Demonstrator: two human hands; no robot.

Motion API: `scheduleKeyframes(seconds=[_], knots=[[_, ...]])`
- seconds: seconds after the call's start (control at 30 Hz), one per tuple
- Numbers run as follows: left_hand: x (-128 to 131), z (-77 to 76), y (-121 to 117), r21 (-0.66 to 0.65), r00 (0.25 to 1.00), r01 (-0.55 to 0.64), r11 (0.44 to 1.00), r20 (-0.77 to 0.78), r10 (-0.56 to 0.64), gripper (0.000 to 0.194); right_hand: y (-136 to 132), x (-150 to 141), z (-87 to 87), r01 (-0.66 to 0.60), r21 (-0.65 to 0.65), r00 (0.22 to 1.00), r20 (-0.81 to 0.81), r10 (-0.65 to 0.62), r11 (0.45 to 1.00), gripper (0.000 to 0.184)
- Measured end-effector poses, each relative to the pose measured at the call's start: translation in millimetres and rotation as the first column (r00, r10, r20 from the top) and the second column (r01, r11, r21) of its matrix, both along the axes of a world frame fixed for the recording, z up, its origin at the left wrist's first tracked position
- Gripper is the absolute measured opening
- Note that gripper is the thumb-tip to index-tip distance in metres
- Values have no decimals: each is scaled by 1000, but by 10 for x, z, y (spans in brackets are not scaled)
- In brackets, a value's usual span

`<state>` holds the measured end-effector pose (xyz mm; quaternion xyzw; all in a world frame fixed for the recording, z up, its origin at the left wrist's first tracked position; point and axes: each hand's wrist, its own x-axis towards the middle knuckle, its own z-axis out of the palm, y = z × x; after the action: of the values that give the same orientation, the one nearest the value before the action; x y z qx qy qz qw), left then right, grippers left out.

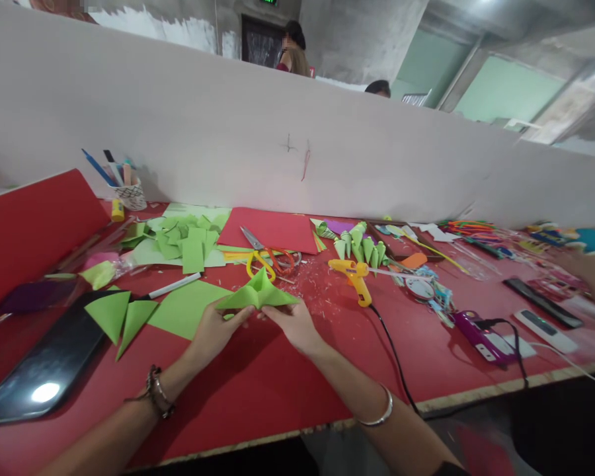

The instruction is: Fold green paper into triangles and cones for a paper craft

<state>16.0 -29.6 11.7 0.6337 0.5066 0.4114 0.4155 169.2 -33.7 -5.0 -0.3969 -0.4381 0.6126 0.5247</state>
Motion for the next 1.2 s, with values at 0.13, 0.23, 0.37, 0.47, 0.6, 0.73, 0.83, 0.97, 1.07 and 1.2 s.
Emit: scheduleKeyframes(seconds=[0.13, 0.23, 0.37, 0.47, 0.6, 0.73, 0.83, 0.97, 1.07, 1.2], knots=[[-9, -62, 3, 31, 998, 65, 997, -6, -65, 21, -17, 23, 34, -19, 107, 994, 106, 8, 994, 13], [-23, -91, 7, 40, 997, 79, 996, -22, -79, 23, -7, 43, 3, -42, 148, 984, 175, 16, 988, 15], [-57, -105, 20, 116, 983, 176, 978, -78, -168, 22, -7, 61, -51, -98, 196, 958, 284, 39, 976, 17], [-83, -105, 27, 168, 968, 219, 961, -160, -192, 22, -24, 63, -56, -159, 193, 947, 306, 95, 968, 17], [-100, -108, 27, 230, 953, 214, 949, -264, -151, 24, -47, 57, -27, -208, 180, 941, 305, 147, 961, 15], [-103, -119, 30, 246, 954, 182, 952, -280, -109, 26, -59, 49, -1, -224, 174, 931, 328, 158, 959, 14], [-103, -129, 34, 228, 959, 171, 959, -262, -109, 25, -60, 39, 1, -197, 159, 941, 306, 142, 967, 15], [-89, -152, 27, 156, 967, 208, 966, -183, -178, 22, -57, 28, -10, -150, 152, 950, 294, 100, 977, 11], [-53, -155, 5, 69, 983, 180, 981, -60, -176, 24, -62, 29, -13, -127, 137, 939, 335, 74, 982, 10], [-5, -126, -23, -37, 985, 151, 988, 86, -147, 28, -71, 26, -14, -118, 118, 945, 319, 74, 986, 11]])
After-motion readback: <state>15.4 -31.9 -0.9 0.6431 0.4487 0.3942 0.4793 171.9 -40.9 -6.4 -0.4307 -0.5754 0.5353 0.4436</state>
